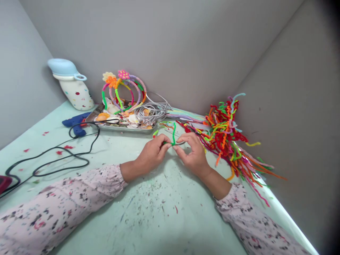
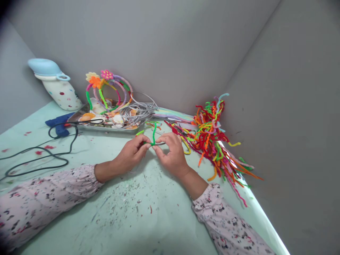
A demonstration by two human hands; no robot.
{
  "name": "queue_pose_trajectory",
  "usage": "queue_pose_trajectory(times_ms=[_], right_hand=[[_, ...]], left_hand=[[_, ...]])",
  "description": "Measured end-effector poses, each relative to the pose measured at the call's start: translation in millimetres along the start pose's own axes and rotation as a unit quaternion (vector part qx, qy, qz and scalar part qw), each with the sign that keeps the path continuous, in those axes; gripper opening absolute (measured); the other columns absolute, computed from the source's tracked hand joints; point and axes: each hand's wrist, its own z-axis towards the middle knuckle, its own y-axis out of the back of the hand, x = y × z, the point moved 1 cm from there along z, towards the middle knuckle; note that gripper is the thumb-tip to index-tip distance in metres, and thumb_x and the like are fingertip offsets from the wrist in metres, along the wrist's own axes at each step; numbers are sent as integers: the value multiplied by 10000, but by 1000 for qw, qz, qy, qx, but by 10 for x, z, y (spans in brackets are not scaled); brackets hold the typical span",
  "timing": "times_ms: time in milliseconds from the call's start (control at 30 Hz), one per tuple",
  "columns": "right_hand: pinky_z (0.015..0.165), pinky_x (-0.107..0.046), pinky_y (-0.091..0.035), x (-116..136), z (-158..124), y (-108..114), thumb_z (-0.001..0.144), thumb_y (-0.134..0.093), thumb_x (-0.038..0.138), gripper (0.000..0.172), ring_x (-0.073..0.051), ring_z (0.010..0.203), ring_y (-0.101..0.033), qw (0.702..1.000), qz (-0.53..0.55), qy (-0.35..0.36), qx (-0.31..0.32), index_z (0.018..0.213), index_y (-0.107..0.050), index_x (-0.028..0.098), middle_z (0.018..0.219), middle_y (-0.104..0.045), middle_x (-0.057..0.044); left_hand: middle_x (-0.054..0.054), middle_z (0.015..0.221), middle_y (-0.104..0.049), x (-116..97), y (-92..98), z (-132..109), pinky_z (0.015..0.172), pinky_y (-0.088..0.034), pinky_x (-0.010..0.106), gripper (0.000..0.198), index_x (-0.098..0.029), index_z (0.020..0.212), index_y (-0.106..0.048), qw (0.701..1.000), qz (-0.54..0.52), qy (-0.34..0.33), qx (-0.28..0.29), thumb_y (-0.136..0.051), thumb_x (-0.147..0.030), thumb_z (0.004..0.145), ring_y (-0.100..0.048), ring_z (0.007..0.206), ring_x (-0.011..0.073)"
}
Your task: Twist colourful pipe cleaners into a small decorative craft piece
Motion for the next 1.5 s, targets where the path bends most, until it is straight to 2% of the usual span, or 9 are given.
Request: queue_pose_trajectory(times_ms=[633,1500], right_hand=[[822,-381,-405,-47,1,-26,839,-651,272,73,-187,835,-589,992,-97,77,-7,900,-621,247,842,-675,-7],[834,-374,-395,-28,4,-21,868,-611,290,53,-189,837,-580,991,-116,67,15,880,-617,238,844,-668,-18]], left_hand=[[-5,714,-567,6,-5,-2,590,-374,234,111,-163,911,-534,1000,-3,-3,-7,-474,-256,912,-502,649,117],[-1,747,-585,13,11,-2,630,-388,249,119,-159,904,-545,999,27,-23,-11,-484,-262,907,-501,655,114]])
